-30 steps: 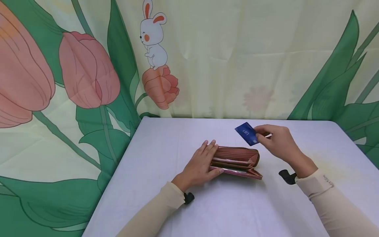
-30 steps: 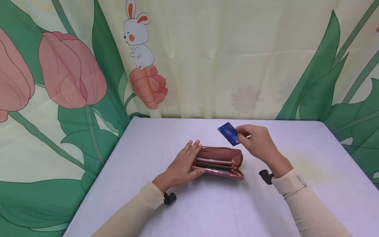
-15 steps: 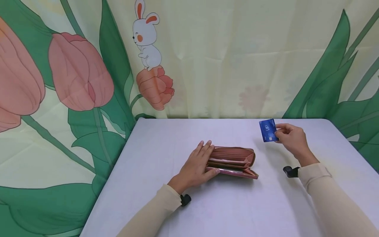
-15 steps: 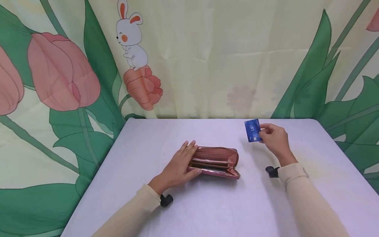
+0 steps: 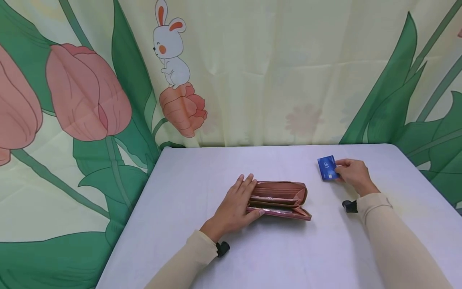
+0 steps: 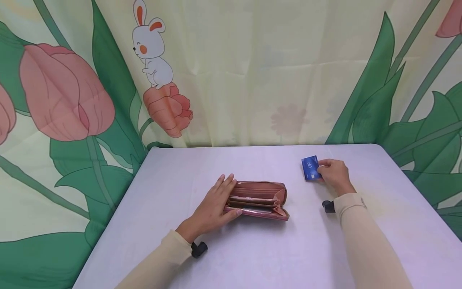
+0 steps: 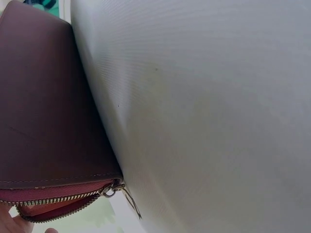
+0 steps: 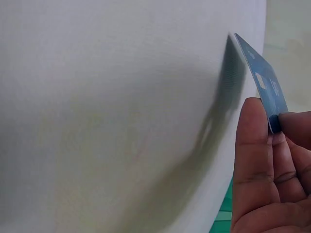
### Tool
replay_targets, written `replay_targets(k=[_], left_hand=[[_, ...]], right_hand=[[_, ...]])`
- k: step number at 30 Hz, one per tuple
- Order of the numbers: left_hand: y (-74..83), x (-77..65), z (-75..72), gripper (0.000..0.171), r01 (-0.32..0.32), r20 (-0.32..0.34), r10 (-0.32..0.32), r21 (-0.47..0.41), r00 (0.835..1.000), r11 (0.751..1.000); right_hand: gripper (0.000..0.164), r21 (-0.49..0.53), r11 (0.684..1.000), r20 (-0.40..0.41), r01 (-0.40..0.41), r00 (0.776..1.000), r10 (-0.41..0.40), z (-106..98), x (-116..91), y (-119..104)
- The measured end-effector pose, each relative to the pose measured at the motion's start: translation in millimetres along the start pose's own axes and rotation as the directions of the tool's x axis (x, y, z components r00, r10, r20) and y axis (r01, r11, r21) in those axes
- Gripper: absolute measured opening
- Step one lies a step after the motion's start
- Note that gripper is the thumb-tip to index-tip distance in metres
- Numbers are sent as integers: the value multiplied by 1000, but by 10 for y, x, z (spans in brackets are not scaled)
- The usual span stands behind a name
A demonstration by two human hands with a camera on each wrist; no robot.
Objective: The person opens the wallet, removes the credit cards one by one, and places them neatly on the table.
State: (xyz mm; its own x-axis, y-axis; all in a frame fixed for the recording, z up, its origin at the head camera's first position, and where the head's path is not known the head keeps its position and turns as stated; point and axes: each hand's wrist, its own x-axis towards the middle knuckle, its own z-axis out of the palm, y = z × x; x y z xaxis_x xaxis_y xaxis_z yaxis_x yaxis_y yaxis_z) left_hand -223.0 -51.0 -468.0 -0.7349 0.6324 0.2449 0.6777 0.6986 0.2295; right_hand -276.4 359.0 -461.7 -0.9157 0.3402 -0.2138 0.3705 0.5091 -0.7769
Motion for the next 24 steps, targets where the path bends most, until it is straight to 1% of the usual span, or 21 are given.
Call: replay_targets(k=[3,5,9,12,18,24], left_hand=[[14,-13,-14,88,4,5,-4,4,1000,1000],[20,-19,-22,88,5,6,-6,8,1000,1000],[23,-25,-26,87,0,-3,0,11,1000,1000],[21,-25,-22,86,-4,-8,4,5,1000,1000],[11,-21,-14,85,-8,-14,8,1,1000,1000],[7,-12,-8,85,-19,-18,19,5,1000,1000]], right_hand=[[47,1,1000,8,-24,1000,24,13,22,25],[47,-1,1000,11,-25,1000,25,22,31,37],[46,-37,999,1,15,1000,-15,41,42,44],[44,-84,996,-11,38,999,-39,56,52,45],[40,-165,985,-30,53,998,-59,75,59,48],[36,-200,976,-63,84,993,-98,91,54,59]])
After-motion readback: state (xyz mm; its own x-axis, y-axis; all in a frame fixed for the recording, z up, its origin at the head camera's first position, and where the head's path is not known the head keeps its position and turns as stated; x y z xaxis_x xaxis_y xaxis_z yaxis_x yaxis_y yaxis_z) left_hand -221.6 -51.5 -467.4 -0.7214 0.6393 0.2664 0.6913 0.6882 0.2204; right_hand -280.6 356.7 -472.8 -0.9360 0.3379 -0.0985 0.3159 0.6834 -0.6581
